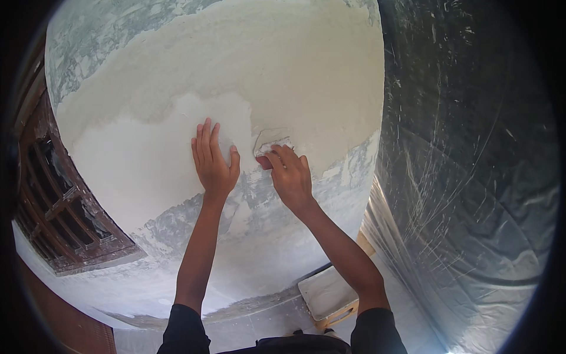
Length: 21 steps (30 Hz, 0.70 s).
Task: The person applies putty or plaster to a wall with a spatula tool.
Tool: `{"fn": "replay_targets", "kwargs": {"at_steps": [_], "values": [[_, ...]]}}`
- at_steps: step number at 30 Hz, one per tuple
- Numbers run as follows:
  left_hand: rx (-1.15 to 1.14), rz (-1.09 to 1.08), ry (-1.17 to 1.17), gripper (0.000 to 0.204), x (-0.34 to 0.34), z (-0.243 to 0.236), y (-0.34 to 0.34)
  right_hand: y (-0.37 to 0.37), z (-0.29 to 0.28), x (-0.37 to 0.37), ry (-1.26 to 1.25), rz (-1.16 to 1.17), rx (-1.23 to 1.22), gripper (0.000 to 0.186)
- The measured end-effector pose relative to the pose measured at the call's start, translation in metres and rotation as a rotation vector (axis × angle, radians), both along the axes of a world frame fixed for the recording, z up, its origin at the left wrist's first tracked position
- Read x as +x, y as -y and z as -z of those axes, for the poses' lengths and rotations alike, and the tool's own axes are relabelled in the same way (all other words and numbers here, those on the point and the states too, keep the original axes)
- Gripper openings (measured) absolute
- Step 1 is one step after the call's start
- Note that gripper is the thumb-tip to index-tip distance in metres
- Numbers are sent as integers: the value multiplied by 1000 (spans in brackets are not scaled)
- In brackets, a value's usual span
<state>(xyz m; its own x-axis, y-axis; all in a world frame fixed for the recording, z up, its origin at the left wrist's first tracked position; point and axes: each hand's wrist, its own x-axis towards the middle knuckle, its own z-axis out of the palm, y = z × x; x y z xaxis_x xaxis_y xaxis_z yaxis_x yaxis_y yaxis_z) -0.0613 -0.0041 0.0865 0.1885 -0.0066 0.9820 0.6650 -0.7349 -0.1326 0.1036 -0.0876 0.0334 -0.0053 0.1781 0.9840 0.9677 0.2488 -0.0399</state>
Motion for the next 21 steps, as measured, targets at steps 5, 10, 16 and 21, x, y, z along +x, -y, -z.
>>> {"fn": "replay_targets", "kwargs": {"at_steps": [5,10,16,21], "values": [[4,-6,0,60,-1,1,0,1,4,-8,50,91,-69,34],[-8,-3,-13,61,1,0,2,6,32,-11,137,108,-134,32],[-13,-35,-22,62,-2,2,0,28,56,-18,204,41,-152,35],[-14,-43,-35,61,-1,3,3,39,38,7,209,-32,-59,33]]}}
